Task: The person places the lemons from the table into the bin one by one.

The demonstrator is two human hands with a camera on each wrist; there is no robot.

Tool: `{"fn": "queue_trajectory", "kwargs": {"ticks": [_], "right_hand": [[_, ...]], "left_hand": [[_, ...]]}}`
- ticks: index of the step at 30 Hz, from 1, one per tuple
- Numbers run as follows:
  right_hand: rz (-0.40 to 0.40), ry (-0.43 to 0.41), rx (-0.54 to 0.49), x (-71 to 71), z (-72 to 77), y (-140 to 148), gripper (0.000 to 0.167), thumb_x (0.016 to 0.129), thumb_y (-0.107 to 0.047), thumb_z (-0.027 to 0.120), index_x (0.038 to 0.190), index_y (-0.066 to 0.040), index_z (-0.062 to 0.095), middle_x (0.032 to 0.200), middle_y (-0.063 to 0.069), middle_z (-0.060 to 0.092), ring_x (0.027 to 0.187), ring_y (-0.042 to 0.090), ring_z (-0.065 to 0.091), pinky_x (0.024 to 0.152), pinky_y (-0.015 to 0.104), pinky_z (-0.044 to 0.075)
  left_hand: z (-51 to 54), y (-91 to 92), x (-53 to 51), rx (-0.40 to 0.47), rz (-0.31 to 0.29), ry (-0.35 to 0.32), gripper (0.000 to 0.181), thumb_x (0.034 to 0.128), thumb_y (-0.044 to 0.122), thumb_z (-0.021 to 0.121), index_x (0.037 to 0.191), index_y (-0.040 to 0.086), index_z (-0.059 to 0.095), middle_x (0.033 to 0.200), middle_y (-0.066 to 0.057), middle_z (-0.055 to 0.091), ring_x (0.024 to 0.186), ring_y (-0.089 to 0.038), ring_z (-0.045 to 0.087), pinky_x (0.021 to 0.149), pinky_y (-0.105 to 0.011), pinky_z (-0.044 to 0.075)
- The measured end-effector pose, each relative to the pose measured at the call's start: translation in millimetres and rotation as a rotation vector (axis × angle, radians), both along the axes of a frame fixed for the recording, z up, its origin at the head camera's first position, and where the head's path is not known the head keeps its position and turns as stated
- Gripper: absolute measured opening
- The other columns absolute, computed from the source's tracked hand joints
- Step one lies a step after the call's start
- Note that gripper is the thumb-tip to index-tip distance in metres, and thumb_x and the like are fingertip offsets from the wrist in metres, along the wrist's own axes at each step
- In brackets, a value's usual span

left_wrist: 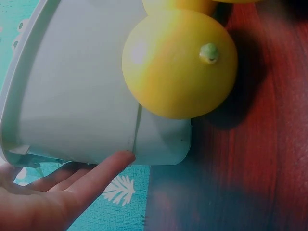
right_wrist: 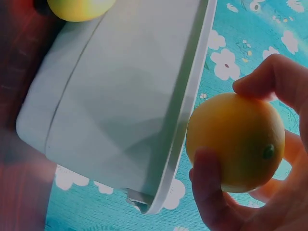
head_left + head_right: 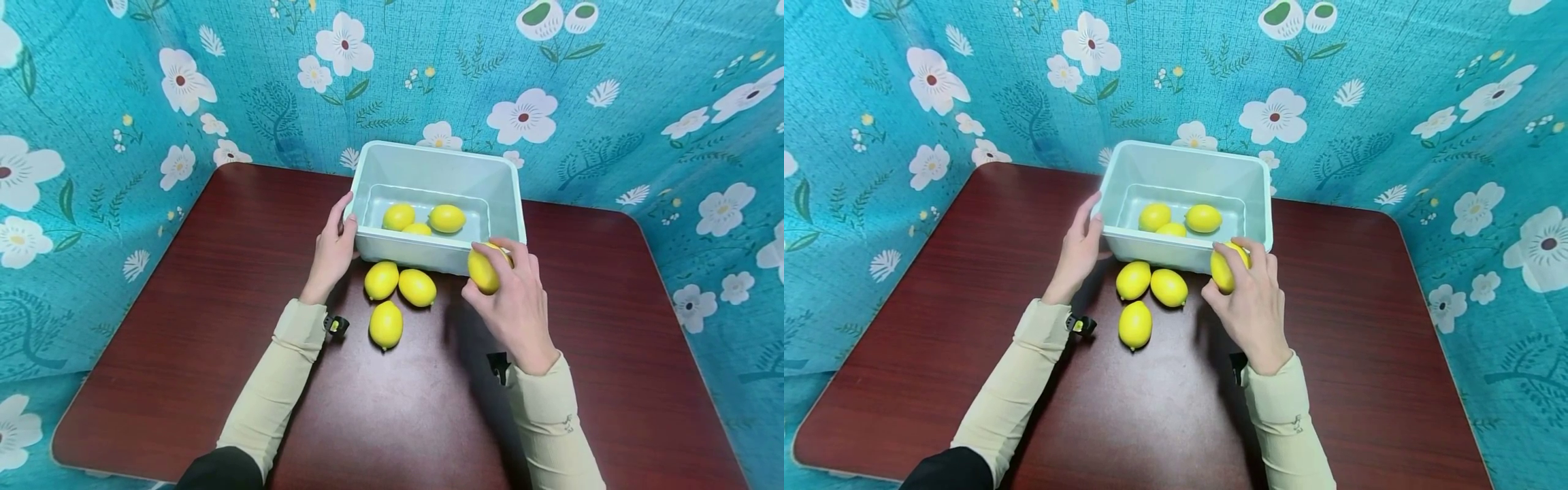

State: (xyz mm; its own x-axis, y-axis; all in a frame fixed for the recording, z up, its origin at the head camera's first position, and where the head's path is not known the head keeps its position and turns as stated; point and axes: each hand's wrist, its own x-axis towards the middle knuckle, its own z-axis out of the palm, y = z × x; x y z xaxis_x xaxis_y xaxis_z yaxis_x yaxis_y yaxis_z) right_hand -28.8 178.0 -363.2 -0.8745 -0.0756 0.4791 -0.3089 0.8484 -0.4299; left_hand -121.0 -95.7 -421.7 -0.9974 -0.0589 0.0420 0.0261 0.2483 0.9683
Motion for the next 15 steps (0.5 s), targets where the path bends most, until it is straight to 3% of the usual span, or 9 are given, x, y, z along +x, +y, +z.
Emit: {"fn": "queue_trajectory", "kwargs": {"ticks": [15], "right_hand": [[0.005, 0.027, -0.016, -8.0, 16.9, 4.2, 0.048, 0.077, -0.017, 0.07, 0.125, -0.015, 0.064, 0.133, 0.01, 0.051, 0.106, 0.032, 0.047, 0.061, 0.047, 0.047]], "left_hand": [[0.9, 0.7, -1.2, 0.006, -0.001, -0.007, 0.044, 0.101, 0.045, 0.04, 0.144, 0.052, 0.031, 0.152, -0.002, 0.041, 0.116, -0.029, 0.059, 0.08, -0.05, 0.057]]}}
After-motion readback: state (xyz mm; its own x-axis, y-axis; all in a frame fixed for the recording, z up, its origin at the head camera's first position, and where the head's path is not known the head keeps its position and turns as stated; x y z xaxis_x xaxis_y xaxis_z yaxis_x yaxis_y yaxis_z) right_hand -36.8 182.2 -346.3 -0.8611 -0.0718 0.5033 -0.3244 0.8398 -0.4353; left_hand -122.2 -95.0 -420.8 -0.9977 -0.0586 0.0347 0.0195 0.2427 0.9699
